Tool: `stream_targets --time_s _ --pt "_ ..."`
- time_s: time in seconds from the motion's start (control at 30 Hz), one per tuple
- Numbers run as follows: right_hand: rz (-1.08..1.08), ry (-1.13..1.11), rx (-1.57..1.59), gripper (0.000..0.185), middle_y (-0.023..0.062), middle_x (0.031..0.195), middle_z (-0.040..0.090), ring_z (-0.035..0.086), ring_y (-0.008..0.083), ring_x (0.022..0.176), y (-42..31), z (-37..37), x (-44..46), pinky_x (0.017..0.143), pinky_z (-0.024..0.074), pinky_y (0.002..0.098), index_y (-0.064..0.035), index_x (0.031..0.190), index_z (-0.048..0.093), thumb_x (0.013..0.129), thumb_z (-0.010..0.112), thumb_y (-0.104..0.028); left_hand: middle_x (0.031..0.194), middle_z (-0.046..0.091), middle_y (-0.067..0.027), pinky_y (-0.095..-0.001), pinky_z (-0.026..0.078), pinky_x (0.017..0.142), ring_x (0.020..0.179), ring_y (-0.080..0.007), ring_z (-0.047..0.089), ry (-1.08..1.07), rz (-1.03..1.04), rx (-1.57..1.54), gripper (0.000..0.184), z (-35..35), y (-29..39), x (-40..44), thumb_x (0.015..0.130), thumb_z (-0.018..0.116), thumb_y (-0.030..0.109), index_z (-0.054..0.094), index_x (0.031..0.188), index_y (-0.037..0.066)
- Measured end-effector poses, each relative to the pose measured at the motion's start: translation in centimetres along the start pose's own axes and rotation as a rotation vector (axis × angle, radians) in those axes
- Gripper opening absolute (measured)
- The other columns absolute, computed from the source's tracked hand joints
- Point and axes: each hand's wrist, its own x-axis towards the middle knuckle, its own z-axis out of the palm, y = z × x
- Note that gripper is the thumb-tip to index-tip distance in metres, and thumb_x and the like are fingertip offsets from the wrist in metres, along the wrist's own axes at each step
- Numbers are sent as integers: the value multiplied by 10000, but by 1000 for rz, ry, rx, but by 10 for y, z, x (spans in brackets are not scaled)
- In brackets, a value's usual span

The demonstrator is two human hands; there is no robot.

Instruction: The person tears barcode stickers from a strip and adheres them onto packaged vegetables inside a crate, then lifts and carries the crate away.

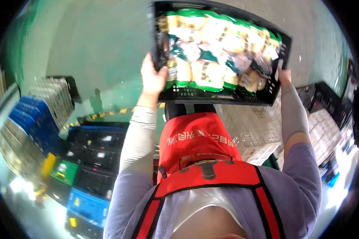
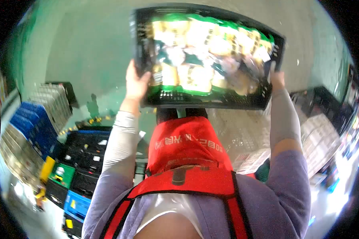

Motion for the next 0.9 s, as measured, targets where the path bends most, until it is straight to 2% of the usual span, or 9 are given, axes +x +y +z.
stream_targets --time_s 0.03,0.07,0.13,0.2,0.33,0.4,0.5,0.6,0.9 --pt "168 329 -288 744 214 1173 531 498 338 1113 18 22 25 914 405 400 7 1225 456 722 591 -524 1233 433 -261 -422 317 1002 1151 -396 410 49 13 96 701 -3 8 -14 657 661 87 351 1269 -58" --pt "108 476 -355 720 187 1198 523 480 334 1132 -12 13 -10 954 382 391 -20 1255 440 715 600 -469 1243 419 -266 -423 309 1006 1159 -399 398 85 -10 155 702 -2 6 -32 674 657 101 335 1277 -60" --pt "-173 507 -387 680 183 1181 534 482 338 1120 -70 7 -57 964 368 387 -34 1255 447 702 622 -388 1259 401 -269 -422 296 1013 1177 -401 377 173 -54 146 701 7 -10 -67 696 656 125 321 1284 -59" --pt "-658 542 -249 619 188 1157 544 494 344 1096 -116 17 -75 953 374 388 -18 1231 461 702 632 -291 1270 390 -268 -422 288 1015 1187 -402 365 153 -191 50 696 3 -18 -96 713 653 141 313 1289 -53" --pt "-1179 592 -173 609 211 1187 503 450 350 1135 -264 28 -121 966 354 389 2 1229 432 710 657 -223 1206 462 -255 -381 361 958 1117 -381 454 153 -309 -190 645 5 -25 -125 774 651 231 352 1267 -57" --pt "-1260 604 -167 629 218 1198 494 446 347 1141 -322 35 -121 970 350 392 -5 1242 420 718 658 -258 1164 487 -238 -377 411 898 1070 -385 480 118 -321 -200 528 6 -26 -120 794 621 183 402 1227 -23" --pt "-1237 463 -241 657 210 1212 494 456 350 1134 -387 43 -119 954 368 392 -24 1262 411 739 647 -344 1173 480 -231 -384 416 889 1065 -389 479 159 -291 -270 492 13 -34 -121 798 609 177 421 1211 -11" --pt "-984 68 -347 451 185 963 622 583 341 916 -418 47 -113 808 451 392 -84 1116 563 794 597 -398 1195 466 -226 -391 421 887 1069 -387 477 210 -318 -280 461 14 -30 -120 802 585 162 431 1198 -17" --pt "-1015 127 -306 378 155 822 641 614 315 798 -412 37 -116 708 468 370 -102 957 644 789 603 -438 1217 464 -215 -394 438 876 1050 -383 503 221 -385 -259 431 9 -16 -114 768 542 75 461 1179 -28"
